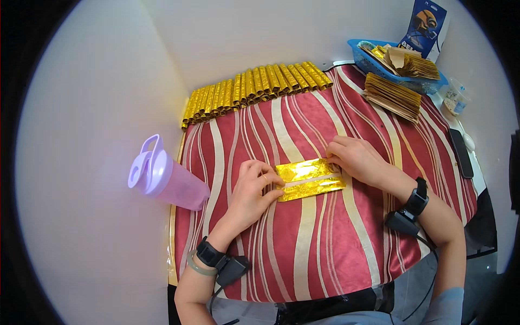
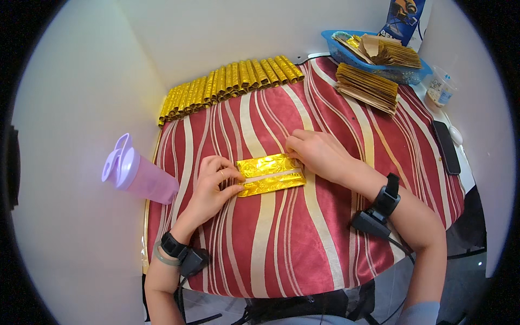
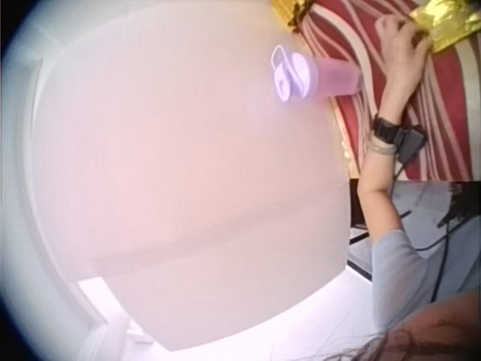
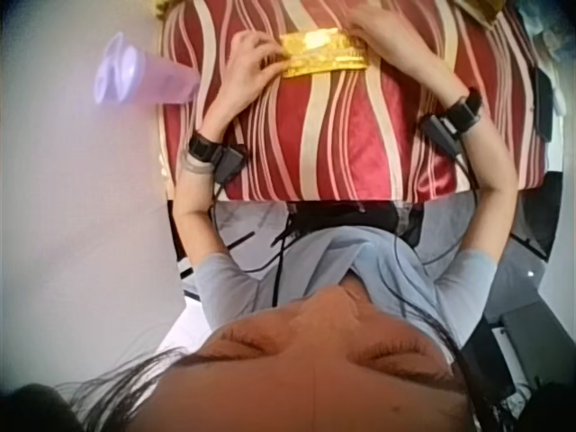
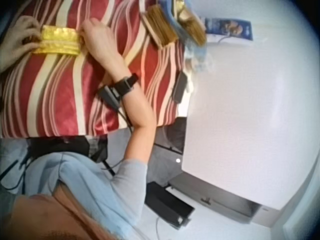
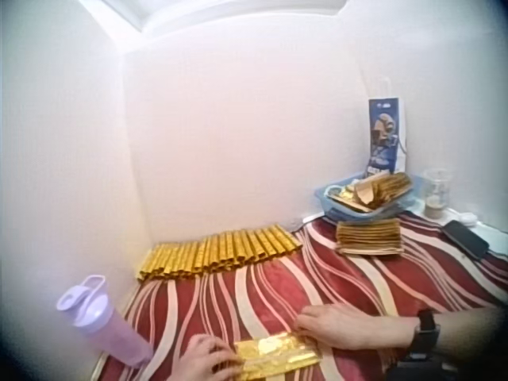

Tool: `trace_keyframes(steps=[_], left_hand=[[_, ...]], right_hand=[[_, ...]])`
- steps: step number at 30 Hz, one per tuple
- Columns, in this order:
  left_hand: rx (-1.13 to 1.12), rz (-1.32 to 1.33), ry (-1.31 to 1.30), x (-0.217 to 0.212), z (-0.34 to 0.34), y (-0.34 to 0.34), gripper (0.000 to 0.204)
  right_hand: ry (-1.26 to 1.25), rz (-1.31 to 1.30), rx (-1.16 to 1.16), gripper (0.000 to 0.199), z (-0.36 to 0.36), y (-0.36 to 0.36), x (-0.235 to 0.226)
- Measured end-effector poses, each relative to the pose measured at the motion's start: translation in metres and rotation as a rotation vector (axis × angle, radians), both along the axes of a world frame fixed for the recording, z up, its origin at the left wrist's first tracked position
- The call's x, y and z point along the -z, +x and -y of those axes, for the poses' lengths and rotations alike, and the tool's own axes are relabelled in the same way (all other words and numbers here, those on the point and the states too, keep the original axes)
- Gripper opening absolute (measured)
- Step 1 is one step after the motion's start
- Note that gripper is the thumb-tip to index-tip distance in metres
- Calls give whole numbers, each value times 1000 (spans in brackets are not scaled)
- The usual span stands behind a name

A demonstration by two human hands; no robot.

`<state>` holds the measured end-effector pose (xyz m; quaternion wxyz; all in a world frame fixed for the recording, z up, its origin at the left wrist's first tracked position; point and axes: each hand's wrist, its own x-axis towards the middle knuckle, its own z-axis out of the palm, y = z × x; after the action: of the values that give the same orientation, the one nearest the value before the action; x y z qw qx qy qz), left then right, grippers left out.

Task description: Folding sheets of gold foil paper into narrow strips on a table.

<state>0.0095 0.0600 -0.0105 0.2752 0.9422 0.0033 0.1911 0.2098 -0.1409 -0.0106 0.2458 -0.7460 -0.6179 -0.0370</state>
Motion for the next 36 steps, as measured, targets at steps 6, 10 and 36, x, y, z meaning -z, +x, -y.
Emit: trace_keyframes(steps=[6,10,36], left_hand=[[89,-26,123,2,3,3,28],[26,-153,107,8,8,-1,33],[-107,-142,-60,15,-12,-6,32]], right_hand=[[89,-167,58,13,-2,-4,1],[190,-373,50,14,6,-3,2],[-25,-132,-96,41,11,4,9]])
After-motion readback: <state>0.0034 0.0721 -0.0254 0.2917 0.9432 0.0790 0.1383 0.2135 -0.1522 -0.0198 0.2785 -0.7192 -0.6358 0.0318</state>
